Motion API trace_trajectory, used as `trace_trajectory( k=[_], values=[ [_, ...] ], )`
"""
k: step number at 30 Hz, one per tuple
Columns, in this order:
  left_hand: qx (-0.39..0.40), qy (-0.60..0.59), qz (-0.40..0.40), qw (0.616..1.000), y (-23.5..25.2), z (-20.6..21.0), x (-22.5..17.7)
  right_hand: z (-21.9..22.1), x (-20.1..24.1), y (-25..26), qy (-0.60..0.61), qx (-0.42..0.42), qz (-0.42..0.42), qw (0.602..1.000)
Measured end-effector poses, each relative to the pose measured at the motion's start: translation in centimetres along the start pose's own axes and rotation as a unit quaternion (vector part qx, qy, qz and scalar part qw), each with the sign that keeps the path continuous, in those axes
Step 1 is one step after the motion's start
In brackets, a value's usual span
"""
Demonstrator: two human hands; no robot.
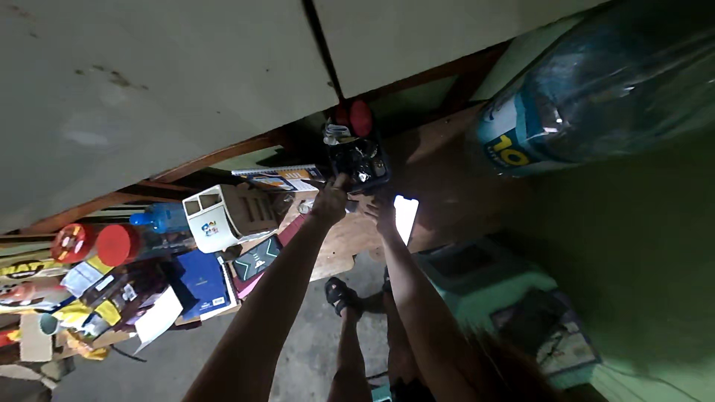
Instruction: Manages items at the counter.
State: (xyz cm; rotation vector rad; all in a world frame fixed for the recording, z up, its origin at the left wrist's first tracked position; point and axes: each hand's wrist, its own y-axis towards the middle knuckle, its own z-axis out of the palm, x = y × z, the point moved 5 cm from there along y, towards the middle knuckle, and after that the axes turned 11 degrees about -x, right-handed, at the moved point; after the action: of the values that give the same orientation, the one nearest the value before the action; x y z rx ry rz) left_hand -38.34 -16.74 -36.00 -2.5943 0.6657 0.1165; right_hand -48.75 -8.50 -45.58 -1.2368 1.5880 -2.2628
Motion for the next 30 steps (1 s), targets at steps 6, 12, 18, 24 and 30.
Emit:
trace_trajectory(
  k=[6, 12, 18, 24, 30],
  values=[
    [0.041, 0.032, -0.027, 0.998, 0.1, -0.1, -0.4, 2.2, -0.6, 1.6, 0.016, -0.032, 0.001, 0.999],
    [0.035, 0.072, -0.039, 0.996, -0.5, -0.4, 0.4, 1.2, -4.0, 2.0, -0.158, -0.038, -0.051, 0.985],
    [0.029, 0.077, -0.031, 0.996, -1.0, -0.6, 1.5, 0.1, -5.5, -2.6, -0.102, -0.056, 0.029, 0.993],
    [0.038, 0.072, -0.028, 0.996, -1.1, 0.0, 1.3, 0.4, -5.2, -0.4, -0.124, -0.049, -0.004, 0.991],
    [0.07, 0.042, -0.056, 0.995, -3.6, -1.6, 0.1, 1.2, -3.7, 2.1, -0.128, -0.011, -0.051, 0.99]
  ],
)
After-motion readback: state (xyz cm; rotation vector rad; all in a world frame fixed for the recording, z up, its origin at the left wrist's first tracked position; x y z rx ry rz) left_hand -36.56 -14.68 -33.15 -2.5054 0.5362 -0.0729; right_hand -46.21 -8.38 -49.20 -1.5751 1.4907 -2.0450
